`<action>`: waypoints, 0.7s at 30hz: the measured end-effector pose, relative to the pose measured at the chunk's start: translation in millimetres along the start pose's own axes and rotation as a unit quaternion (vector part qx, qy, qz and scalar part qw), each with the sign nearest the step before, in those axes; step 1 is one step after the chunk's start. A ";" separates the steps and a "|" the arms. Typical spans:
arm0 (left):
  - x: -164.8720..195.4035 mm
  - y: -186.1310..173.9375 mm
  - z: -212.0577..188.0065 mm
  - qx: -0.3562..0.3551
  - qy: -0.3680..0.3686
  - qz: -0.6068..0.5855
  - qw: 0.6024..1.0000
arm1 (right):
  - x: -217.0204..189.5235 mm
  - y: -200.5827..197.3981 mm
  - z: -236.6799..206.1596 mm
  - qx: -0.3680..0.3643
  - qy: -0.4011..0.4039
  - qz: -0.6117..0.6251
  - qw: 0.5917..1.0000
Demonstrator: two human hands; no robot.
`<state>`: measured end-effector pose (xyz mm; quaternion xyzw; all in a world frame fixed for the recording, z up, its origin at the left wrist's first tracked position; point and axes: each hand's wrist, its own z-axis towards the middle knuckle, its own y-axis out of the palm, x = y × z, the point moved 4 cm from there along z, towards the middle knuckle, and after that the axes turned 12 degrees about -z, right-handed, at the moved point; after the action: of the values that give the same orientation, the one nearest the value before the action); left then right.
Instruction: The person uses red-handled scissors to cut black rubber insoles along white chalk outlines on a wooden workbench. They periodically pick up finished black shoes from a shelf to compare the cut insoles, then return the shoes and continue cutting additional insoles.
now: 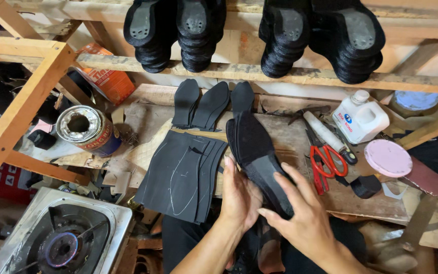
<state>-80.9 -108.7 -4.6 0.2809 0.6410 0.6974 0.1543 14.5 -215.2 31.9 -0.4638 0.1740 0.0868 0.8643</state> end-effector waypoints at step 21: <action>-64.0 -8.9 62.6 0.118 -0.084 0.170 0.975 | 71.6 3.0 21.6 -0.081 0.156 -0.064 0.982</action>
<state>5.6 -93.7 -24.5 0.4593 0.6464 0.6070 0.0524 84.5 -196.3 13.3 -0.5502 0.2693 -0.0283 0.7899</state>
